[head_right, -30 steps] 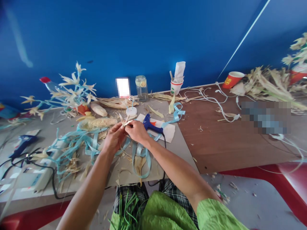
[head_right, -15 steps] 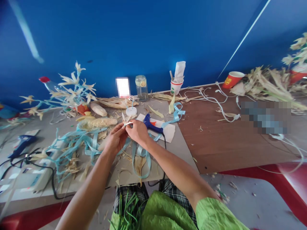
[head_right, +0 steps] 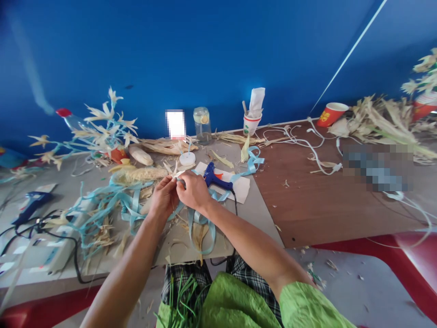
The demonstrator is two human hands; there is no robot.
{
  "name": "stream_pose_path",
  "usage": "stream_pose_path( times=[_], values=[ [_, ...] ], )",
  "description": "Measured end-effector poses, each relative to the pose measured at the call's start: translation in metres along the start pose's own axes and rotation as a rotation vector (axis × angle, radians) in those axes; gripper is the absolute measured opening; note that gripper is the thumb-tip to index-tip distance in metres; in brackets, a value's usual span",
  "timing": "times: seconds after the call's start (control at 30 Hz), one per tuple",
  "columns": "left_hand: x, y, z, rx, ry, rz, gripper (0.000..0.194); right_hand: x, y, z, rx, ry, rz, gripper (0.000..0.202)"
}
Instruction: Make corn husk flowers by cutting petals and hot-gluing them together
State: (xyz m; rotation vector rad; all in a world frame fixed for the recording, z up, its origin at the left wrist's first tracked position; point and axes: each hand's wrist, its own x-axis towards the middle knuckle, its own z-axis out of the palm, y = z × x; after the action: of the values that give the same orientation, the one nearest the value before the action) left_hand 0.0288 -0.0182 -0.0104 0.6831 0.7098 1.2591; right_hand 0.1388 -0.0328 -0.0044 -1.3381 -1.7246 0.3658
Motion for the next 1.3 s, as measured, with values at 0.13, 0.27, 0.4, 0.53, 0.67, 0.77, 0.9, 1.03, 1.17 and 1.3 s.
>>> stream_pose_path(
  times=[0.13,0.27,0.4,0.53,0.67,0.77,0.9,1.03,1.17,1.3],
  values=[
    [0.0,0.002,-0.001,-0.02,0.014,-0.016,0.015,-0.001,0.0,0.001,0.015,-0.015,-0.043,0.022],
    [0.001,0.004,-0.002,-0.071,-0.024,-0.076,0.011,-0.001,0.003,0.0,0.025,-0.023,-0.114,0.022],
    [0.001,0.004,0.0,-0.161,-0.053,-0.127,0.012,-0.001,0.005,-0.001,-0.022,-0.016,-0.186,0.015],
    [-0.001,0.005,0.004,-0.215,-0.071,-0.146,0.014,-0.001,0.006,-0.003,-0.2,0.001,-0.213,0.015],
    [-0.003,0.005,0.009,-0.236,-0.041,-0.149,0.016,0.0,0.006,-0.004,-0.342,0.012,-0.213,0.019],
    [-0.004,0.006,0.01,-0.217,-0.065,-0.153,0.016,0.0,0.007,-0.005,-0.33,0.044,-0.203,0.018],
    [-0.004,0.008,0.005,-0.147,-0.142,-0.153,0.019,0.003,0.01,-0.005,-0.179,0.063,-0.164,0.016],
    [-0.003,0.009,-0.001,-0.063,-0.143,-0.111,0.015,0.007,0.012,-0.008,0.185,-0.068,-0.071,0.017],
    [-0.003,0.009,-0.003,0.024,-0.145,-0.094,0.021,0.01,0.012,-0.013,0.536,-0.215,0.094,0.011],
    [-0.003,0.008,-0.003,0.022,-0.136,-0.089,0.026,0.012,0.012,-0.016,0.755,-0.296,0.284,0.014]
  ],
)
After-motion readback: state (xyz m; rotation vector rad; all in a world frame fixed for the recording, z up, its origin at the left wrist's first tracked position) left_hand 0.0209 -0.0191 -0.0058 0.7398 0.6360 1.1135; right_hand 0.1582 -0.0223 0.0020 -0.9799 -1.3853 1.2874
